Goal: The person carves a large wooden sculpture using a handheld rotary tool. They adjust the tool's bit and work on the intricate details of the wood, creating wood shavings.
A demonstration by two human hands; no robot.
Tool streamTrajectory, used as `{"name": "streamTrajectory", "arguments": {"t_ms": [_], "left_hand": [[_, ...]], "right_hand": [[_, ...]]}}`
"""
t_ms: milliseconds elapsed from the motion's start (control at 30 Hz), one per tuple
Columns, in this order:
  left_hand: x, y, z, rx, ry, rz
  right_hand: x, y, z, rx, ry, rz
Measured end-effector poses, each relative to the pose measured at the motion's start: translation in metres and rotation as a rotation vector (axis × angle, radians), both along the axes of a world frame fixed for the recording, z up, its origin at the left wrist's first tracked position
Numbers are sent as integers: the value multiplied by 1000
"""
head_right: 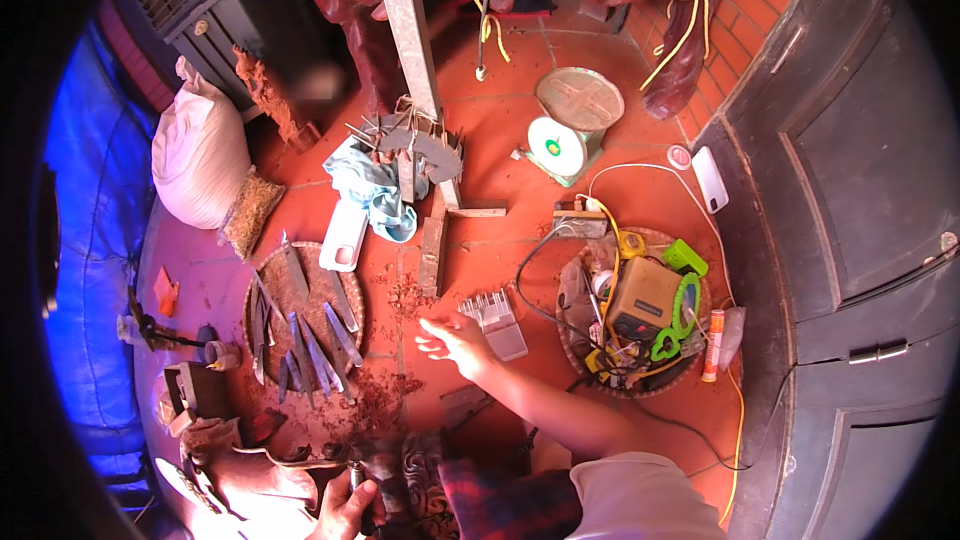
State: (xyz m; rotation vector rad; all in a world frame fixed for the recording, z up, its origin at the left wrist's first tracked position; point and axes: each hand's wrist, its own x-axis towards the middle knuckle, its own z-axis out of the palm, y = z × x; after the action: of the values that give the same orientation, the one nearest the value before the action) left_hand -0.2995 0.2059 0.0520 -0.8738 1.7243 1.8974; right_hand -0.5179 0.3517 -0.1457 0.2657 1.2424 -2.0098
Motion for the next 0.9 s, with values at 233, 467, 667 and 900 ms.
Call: {"name": "streamTrajectory", "arguments": {"t_ms": [233, 467, 667, 900], "left_hand": [[-10, 7, 14, -88, 21, -95], [-7, 12, 7, -69, 38, -51], [1, 7, 8, -71, 21, -51], [19, 7, -2, -21, -12, 91]], "right_hand": [[-26, 30, -36, 11, -113, -191], [-98, 36, -44, -94, 4, -575], [-57, 50, -50, 129, 2, -249], [-22, 80, -55, 257, 254, -13]]}}
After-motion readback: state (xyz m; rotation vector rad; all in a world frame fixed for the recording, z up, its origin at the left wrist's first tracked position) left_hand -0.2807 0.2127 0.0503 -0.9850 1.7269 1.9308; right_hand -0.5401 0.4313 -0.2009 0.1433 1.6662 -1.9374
